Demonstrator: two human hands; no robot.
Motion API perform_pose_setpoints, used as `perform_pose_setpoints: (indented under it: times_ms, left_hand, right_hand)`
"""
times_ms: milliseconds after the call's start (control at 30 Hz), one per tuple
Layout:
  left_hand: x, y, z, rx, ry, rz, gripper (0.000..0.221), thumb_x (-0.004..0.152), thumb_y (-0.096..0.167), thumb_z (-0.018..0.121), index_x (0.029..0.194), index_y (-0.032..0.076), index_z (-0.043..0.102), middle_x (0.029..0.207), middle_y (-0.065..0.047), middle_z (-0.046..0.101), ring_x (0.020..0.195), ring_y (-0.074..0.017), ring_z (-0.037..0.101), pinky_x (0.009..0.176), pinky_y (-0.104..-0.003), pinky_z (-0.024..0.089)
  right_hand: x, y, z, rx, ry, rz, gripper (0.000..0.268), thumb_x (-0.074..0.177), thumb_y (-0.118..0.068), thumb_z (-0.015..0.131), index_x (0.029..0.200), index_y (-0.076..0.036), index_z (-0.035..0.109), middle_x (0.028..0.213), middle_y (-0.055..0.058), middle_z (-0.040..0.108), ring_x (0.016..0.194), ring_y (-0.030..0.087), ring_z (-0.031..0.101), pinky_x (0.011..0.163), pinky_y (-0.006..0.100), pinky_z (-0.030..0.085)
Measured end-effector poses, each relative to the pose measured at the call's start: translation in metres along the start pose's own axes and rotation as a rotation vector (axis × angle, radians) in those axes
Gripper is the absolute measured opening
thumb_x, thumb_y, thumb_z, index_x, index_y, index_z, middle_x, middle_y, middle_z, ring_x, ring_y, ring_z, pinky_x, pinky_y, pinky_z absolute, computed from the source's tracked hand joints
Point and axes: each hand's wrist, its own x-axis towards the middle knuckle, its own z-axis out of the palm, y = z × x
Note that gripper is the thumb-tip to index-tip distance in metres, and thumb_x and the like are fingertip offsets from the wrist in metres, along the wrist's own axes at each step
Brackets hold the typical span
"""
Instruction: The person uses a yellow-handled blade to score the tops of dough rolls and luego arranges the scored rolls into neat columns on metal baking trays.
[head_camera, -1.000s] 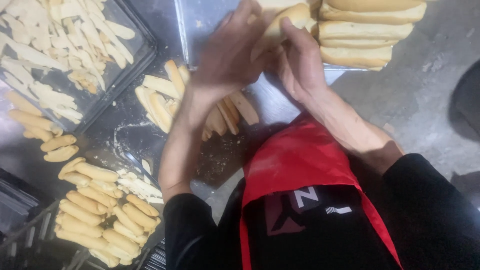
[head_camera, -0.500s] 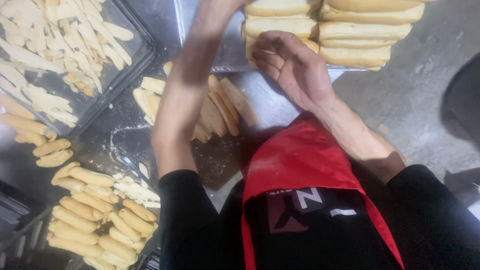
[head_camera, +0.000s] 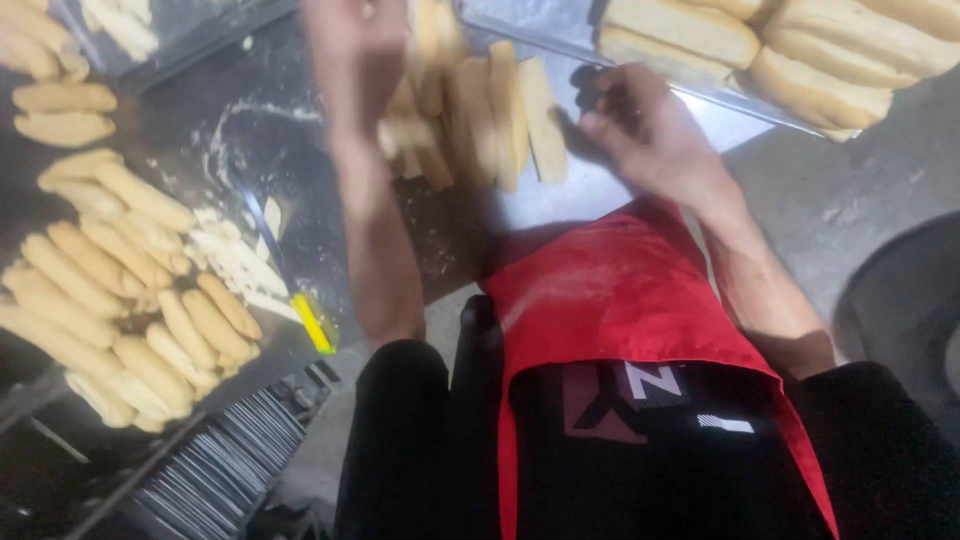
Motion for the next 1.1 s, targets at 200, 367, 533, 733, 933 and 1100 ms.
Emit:
perform_pose_setpoints:
  times_ms: [200, 367, 533, 733, 933, 1100]
  left_hand:
    - [-0.085, -0.013, -0.066, 0.291, 0.001, -0.685, 0.031, 0.097, 0.03, 0.067, 0.11, 0.002, 0.064, 0.093, -0.016, 0.066, 0.087, -0.0321, 0.067, 0.079, -0.045, 0.052]
    - [-0.108, -0.055, -0.021, 0.369, 0.12, -0.346, 0.042, 0.086, 0.023, 0.076, 0.116, -0.002, 0.06, 0.106, -0.024, 0.063, 0.099, -0.0424, 0.06, 0.087, -0.052, 0.05]
    - [-0.106, -0.077, -0.011, 0.372, 0.113, -0.336, 0.04, 0.085, 0.022, 0.077, 0.111, -0.001, 0.057, 0.107, -0.023, 0.062, 0.102, -0.0431, 0.06, 0.09, -0.051, 0.052]
    - [-0.105, -0.062, -0.017, 0.19, -0.094, -0.562, 0.039, 0.082, 0.026, 0.083, 0.098, 0.0, 0.059, 0.096, -0.017, 0.062, 0.089, -0.0339, 0.062, 0.081, -0.046, 0.053]
    - [-0.126, -0.057, -0.036, -0.175, -0.005, -0.706, 0.029, 0.098, 0.03, 0.072, 0.106, 0.003, 0.062, 0.091, -0.004, 0.063, 0.079, -0.0144, 0.061, 0.069, -0.032, 0.054]
    - [-0.109, -0.017, -0.067, -0.601, 0.146, -0.699, 0.029, 0.106, 0.026, 0.058, 0.123, 0.004, 0.059, 0.092, -0.003, 0.067, 0.072, -0.011, 0.059, 0.061, -0.027, 0.05]
  right_hand:
    - [0.019, -0.001, 0.06, -0.351, -0.012, -0.064, 0.061, 0.091, -0.021, 0.077, 0.135, 0.009, 0.048, 0.117, 0.031, 0.06, 0.099, 0.042, 0.063, 0.084, 0.048, 0.053]
    - [0.028, 0.012, 0.072, -0.414, 0.026, 0.017, 0.041, 0.091, -0.015, 0.073, 0.121, 0.004, 0.052, 0.107, 0.026, 0.065, 0.095, 0.039, 0.066, 0.083, 0.048, 0.054]
    - [0.02, 0.007, 0.059, 0.066, 0.167, 0.255, 0.032, 0.099, -0.019, 0.06, 0.117, 0.003, 0.045, 0.087, 0.012, 0.069, 0.071, 0.028, 0.064, 0.057, 0.042, 0.047]
    - [0.03, -0.023, 0.086, -0.237, 0.063, 0.081, 0.042, 0.096, -0.025, 0.081, 0.118, 0.006, 0.064, 0.09, 0.017, 0.072, 0.077, 0.023, 0.07, 0.067, 0.035, 0.056]
    - [0.03, -0.026, 0.089, -0.077, 0.042, 0.107, 0.036, 0.092, -0.015, 0.07, 0.121, 0.005, 0.065, 0.098, 0.015, 0.074, 0.085, 0.022, 0.074, 0.073, 0.033, 0.06]
    - [0.033, 0.008, 0.069, 0.487, 0.05, 0.219, 0.04, 0.086, -0.006, 0.071, 0.123, 0.006, 0.063, 0.103, 0.013, 0.072, 0.089, 0.022, 0.073, 0.077, 0.035, 0.062]
